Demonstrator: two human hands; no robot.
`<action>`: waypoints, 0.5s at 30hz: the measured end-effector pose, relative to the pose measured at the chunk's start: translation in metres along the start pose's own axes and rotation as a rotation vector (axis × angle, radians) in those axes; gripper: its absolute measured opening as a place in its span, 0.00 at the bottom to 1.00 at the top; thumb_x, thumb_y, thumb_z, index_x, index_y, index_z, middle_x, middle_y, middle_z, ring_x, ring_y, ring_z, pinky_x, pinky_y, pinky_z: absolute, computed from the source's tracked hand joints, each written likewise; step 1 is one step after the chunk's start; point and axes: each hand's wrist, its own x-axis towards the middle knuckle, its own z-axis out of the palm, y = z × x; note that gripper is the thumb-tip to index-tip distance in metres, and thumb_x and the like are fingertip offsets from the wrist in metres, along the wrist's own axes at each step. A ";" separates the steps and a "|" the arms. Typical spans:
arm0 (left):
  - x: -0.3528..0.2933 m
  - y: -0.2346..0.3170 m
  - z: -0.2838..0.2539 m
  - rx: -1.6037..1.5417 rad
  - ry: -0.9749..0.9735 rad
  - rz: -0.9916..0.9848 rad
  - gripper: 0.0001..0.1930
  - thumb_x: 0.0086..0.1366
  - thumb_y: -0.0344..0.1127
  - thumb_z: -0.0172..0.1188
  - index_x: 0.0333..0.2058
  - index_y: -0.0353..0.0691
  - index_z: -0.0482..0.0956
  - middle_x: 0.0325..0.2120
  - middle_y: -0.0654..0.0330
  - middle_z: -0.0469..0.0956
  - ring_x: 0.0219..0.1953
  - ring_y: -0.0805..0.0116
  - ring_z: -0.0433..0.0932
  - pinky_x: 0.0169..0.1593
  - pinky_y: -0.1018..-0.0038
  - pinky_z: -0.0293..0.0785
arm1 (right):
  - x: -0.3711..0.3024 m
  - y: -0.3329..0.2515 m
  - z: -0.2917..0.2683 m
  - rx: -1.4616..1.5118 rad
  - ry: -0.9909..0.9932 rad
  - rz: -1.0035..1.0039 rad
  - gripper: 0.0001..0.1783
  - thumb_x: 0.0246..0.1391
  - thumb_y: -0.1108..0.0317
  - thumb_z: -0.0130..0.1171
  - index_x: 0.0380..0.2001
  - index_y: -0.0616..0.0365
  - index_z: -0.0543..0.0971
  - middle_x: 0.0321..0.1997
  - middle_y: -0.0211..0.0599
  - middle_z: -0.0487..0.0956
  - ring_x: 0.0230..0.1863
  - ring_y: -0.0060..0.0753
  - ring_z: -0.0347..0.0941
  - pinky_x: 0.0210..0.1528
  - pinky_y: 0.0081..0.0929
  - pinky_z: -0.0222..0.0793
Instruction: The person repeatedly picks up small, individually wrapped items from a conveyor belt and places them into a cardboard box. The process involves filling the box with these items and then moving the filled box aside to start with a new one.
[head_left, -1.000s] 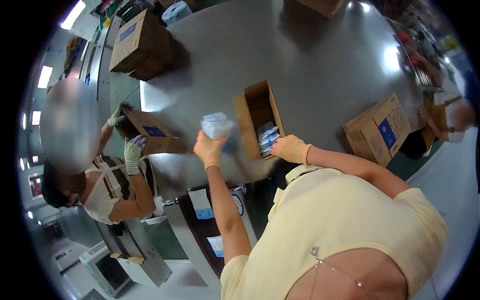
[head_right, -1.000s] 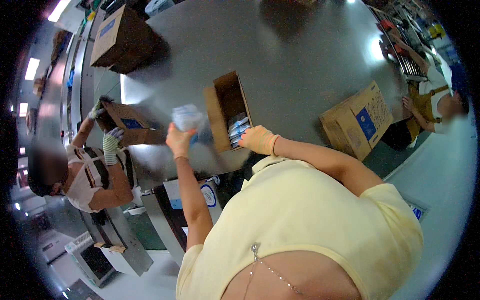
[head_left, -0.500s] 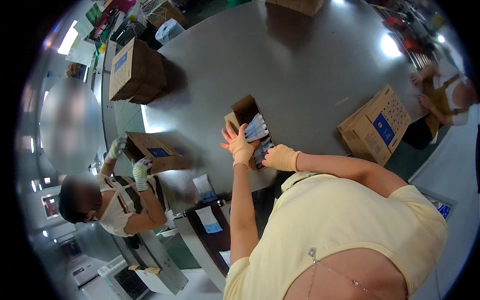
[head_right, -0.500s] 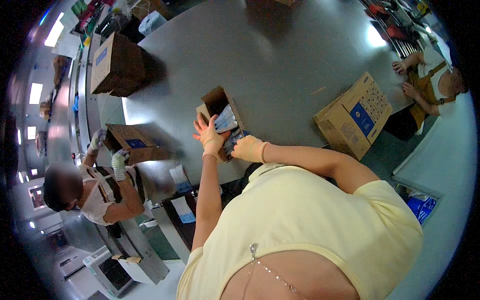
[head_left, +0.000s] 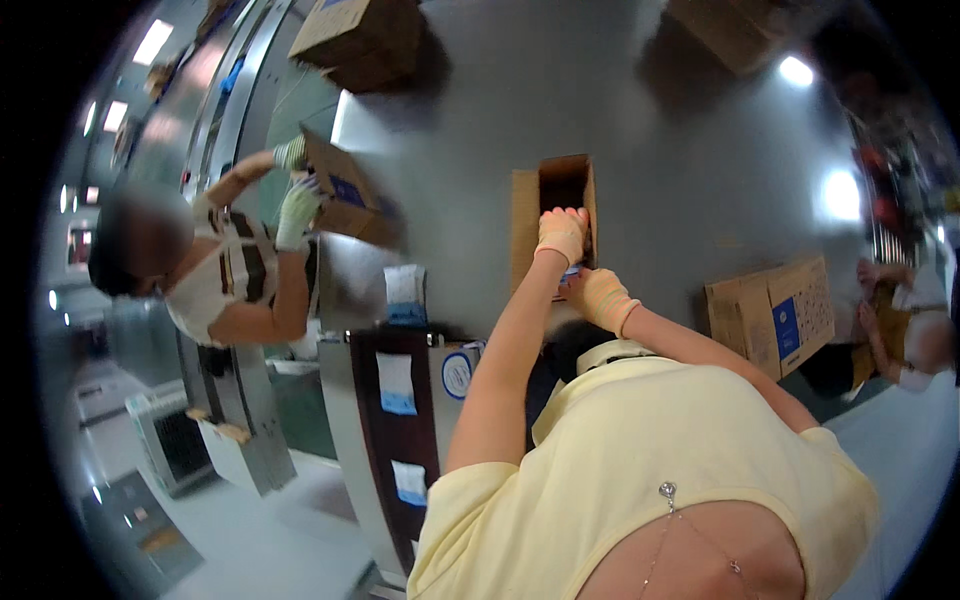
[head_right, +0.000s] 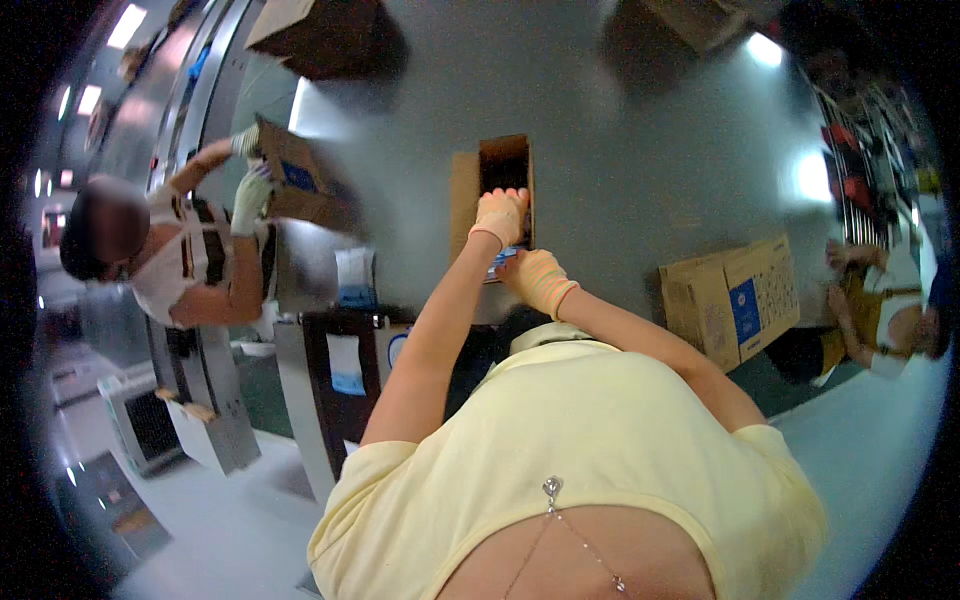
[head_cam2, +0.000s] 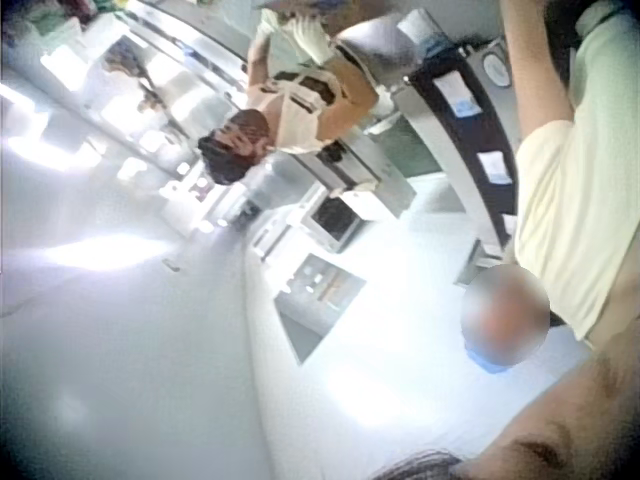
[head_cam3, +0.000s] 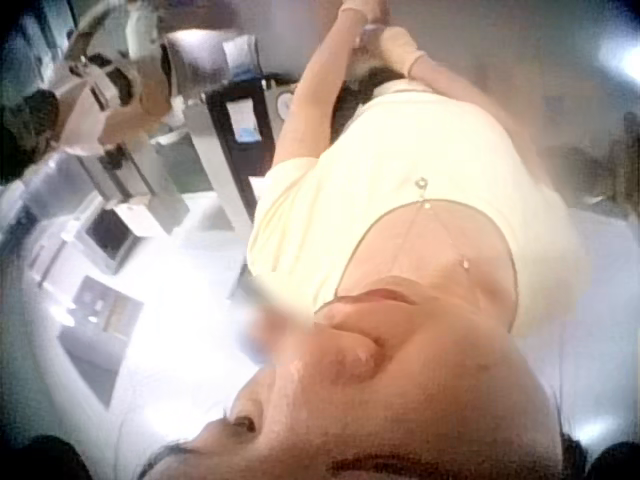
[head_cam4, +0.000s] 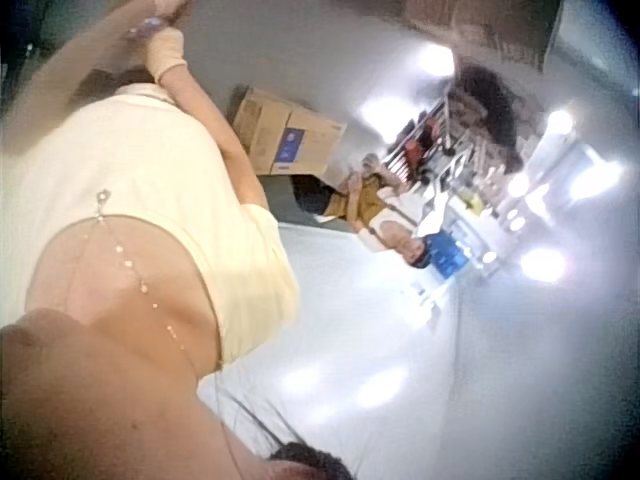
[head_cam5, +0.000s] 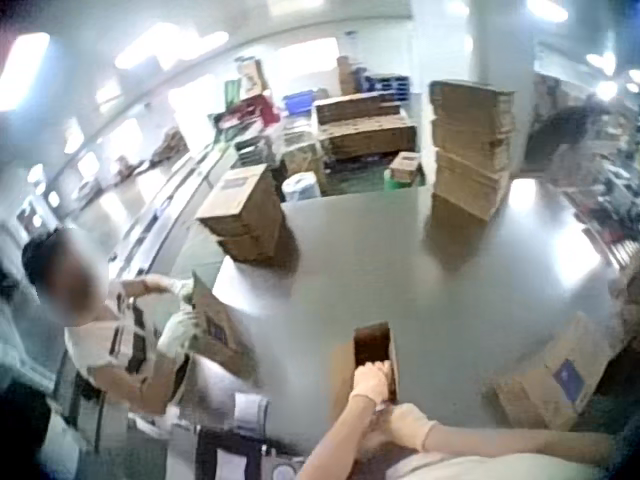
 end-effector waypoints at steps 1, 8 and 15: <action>-0.007 -0.009 0.012 -0.129 -0.043 0.009 0.25 0.53 0.42 0.63 0.51 0.44 0.71 0.47 0.55 0.74 0.53 0.58 0.72 0.54 0.63 0.69 | 0.001 -0.001 0.003 -0.030 0.040 -0.023 0.10 0.52 0.67 0.54 0.38 0.48 0.79 0.37 0.35 0.80 0.40 0.37 0.78 0.35 0.34 0.77; -0.071 -0.016 0.027 -0.770 0.453 0.071 0.29 0.57 0.45 0.56 0.56 0.40 0.67 0.55 0.49 0.69 0.61 0.53 0.63 0.64 0.60 0.56 | 0.003 0.001 0.005 0.028 0.117 0.070 0.07 0.51 0.67 0.55 0.34 0.50 0.78 0.32 0.41 0.79 0.32 0.44 0.77 0.32 0.39 0.75; -0.273 -0.075 0.108 -0.884 0.914 -0.674 0.19 0.54 0.31 0.58 0.46 0.38 0.75 0.49 0.51 0.74 0.53 0.51 0.70 0.58 0.62 0.65 | -0.001 -0.001 -0.013 -0.017 0.082 -0.077 0.09 0.45 0.71 0.59 0.33 0.52 0.75 0.34 0.34 0.77 0.41 0.40 0.74 0.39 0.39 0.74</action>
